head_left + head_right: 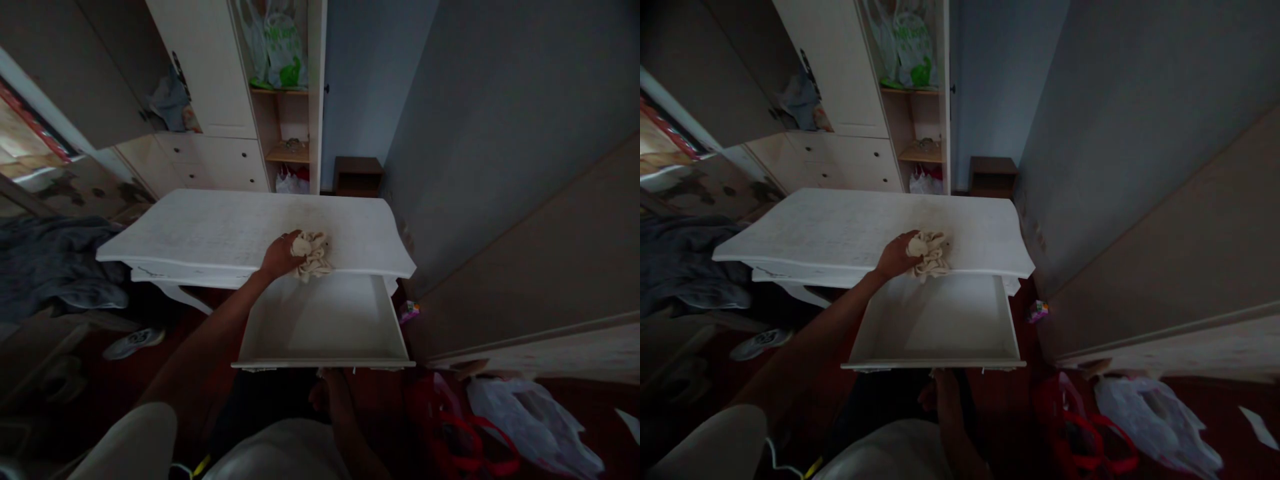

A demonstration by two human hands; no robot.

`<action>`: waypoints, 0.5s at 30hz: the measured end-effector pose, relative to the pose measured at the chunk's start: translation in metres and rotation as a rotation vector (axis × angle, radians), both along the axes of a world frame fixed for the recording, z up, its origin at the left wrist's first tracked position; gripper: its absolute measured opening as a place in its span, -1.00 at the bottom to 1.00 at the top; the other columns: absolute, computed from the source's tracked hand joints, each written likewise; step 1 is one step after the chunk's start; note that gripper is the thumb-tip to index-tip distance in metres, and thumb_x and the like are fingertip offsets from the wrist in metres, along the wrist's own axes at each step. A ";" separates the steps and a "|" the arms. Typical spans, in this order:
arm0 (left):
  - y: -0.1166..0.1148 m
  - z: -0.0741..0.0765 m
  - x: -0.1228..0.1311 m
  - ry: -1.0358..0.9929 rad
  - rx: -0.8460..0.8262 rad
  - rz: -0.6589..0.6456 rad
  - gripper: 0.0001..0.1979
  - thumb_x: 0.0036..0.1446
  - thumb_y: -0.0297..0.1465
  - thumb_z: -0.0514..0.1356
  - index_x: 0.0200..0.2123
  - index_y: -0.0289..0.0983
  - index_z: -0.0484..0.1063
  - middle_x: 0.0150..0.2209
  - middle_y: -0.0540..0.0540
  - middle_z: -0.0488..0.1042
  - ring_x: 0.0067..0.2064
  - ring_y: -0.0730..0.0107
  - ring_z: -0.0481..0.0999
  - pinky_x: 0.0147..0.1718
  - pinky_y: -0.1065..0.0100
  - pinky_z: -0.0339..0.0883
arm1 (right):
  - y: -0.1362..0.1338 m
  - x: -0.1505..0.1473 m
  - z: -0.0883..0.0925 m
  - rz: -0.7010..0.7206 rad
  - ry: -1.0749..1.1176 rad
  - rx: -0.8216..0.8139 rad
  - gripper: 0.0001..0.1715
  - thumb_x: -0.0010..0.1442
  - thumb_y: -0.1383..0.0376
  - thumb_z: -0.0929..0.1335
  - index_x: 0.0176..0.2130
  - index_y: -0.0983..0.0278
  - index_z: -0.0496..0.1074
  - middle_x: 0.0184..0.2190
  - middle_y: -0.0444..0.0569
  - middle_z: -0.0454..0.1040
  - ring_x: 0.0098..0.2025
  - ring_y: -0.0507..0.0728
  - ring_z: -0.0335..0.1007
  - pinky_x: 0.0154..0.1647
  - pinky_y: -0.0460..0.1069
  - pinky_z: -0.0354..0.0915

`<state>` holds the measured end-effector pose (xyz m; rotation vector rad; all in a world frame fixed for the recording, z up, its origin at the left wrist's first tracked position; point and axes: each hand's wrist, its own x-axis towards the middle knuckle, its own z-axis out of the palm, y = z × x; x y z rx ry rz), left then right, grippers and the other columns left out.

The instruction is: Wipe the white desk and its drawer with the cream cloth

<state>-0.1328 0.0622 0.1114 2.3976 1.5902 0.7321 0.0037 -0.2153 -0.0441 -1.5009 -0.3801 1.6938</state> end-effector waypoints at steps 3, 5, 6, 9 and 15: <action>-0.036 -0.001 -0.010 0.041 0.003 -0.028 -0.28 -0.04 -0.30 0.30 0.22 -0.25 0.23 0.05 -0.19 0.47 0.07 0.08 0.46 0.10 0.14 0.31 | -0.008 0.000 -0.008 -0.016 -0.018 0.003 -0.37 -0.16 -0.26 0.32 -0.45 0.24 0.32 -0.77 -0.08 0.39 -0.76 0.02 0.18 -0.71 -0.13 0.01; -0.062 -0.005 -0.017 0.086 0.021 -0.046 -0.27 -0.03 -0.26 0.30 0.23 -0.27 0.23 0.04 -0.22 0.47 0.07 0.05 0.45 0.08 0.12 0.32 | -0.010 -0.001 -0.011 -0.039 -0.035 0.007 -0.38 -0.14 -0.24 0.32 -0.47 0.25 0.34 -0.76 -0.07 0.41 -0.74 0.02 0.21 -0.70 -0.13 0.02; -0.074 -0.008 -0.021 0.114 0.024 -0.058 -0.27 -0.03 -0.24 0.30 0.22 -0.26 0.23 0.04 -0.23 0.47 0.07 0.03 0.44 0.08 0.12 0.32 | -0.010 -0.001 -0.012 -0.033 -0.033 -0.001 -0.39 -0.14 -0.24 0.32 -0.48 0.25 0.35 -0.76 -0.05 0.41 -0.74 0.02 0.21 -0.70 -0.13 0.03; -0.101 -0.019 -0.033 0.219 0.003 -0.065 -0.29 -0.01 -0.21 0.29 0.22 -0.21 0.25 0.05 -0.24 0.46 0.07 0.00 0.44 0.07 0.10 0.32 | -0.006 -0.001 -0.016 0.024 -0.020 -0.048 -0.43 -0.12 -0.21 0.34 -0.54 0.25 0.34 -0.77 -0.04 0.39 -0.75 0.02 0.21 -0.70 -0.12 0.05; -0.118 -0.043 -0.034 0.464 -0.078 0.040 -0.29 0.00 -0.26 0.28 0.25 -0.13 0.22 0.10 -0.25 0.43 0.07 -0.10 0.42 0.05 0.02 0.26 | -0.009 -0.003 -0.026 0.012 -0.024 0.027 -0.45 -0.10 -0.19 0.37 -0.57 0.23 0.35 -0.76 -0.07 0.38 -0.72 0.05 0.25 -0.69 -0.10 0.11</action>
